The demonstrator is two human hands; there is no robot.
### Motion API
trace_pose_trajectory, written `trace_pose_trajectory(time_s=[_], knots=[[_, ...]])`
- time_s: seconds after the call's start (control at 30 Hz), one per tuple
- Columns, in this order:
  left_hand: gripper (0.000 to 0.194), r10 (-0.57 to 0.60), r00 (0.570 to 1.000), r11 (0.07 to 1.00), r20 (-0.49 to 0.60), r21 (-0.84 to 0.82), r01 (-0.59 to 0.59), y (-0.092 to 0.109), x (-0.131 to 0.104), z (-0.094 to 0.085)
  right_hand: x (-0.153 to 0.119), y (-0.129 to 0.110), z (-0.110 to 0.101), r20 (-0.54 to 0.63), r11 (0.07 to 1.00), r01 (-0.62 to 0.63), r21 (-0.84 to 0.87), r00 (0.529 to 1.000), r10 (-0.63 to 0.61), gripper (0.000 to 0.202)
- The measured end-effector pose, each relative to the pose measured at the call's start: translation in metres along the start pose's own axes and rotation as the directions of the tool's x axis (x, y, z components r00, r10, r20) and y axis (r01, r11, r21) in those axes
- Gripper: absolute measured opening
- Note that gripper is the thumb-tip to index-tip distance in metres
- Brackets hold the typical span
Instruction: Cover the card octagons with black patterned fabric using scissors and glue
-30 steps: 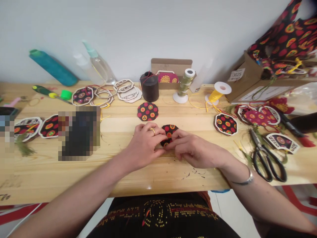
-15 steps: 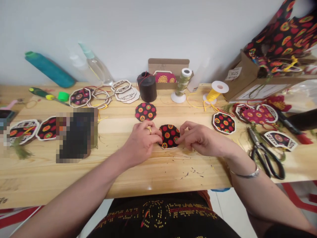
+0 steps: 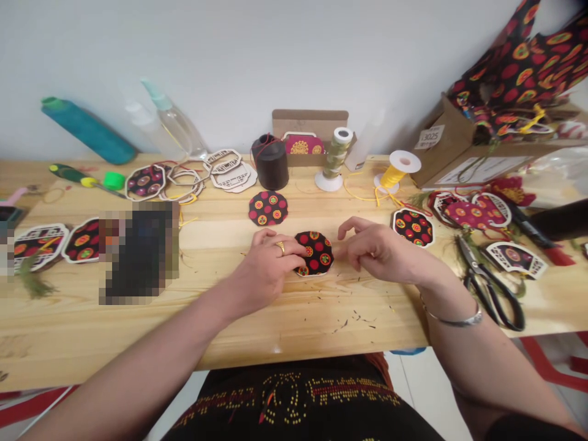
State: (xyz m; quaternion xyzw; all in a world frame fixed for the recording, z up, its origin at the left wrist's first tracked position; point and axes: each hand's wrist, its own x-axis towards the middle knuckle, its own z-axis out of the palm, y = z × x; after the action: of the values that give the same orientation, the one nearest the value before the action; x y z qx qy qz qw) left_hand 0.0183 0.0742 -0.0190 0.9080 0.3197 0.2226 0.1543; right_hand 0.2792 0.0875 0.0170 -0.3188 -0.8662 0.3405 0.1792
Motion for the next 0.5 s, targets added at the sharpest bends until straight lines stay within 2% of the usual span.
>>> trace_pose_trajectory(time_s=[0.13, 0.2, 0.3, 0.37, 0.5], knots=[[0.033, -0.075, 0.993, 0.997, -0.093, 0.005, 0.075, -0.0009, 0.0014, -0.003, 0.0005, 0.0012, 0.0003, -0.139, 0.998, 0.017, -0.054, 0.99, -0.025, 0.032], [0.036, -0.07, 0.99, 0.997, -0.121, 0.009, 0.072, -0.0007, 0.0019, -0.0022, 0.0016, -0.0005, 0.0012, -0.109, 0.998, 0.038, -0.044, 0.993, -0.043, 0.032], [0.045, -0.025, 0.997, 0.999, -0.079, 0.03, 0.028, -0.0008, 0.001, 0.0001, 0.0026, -0.002, 0.0024, -0.025, 0.999, 0.027, -0.031, 0.999, -0.027, 0.032], [0.042, -0.045, 0.997, 0.997, -0.067, 0.061, 0.05, -0.0012, -0.0002, 0.0003, 0.0023, -0.0012, 0.0026, -0.015, 0.999, 0.012, -0.048, 1.0, -0.013, 0.033], [0.031, -0.153, 0.965, 0.968, -0.211, 0.164, 0.189, -0.0006, -0.0012, -0.0016, 0.0025, 0.0001, 0.0046, -0.102, 0.996, 0.018, -0.084, 0.994, -0.026, 0.033]])
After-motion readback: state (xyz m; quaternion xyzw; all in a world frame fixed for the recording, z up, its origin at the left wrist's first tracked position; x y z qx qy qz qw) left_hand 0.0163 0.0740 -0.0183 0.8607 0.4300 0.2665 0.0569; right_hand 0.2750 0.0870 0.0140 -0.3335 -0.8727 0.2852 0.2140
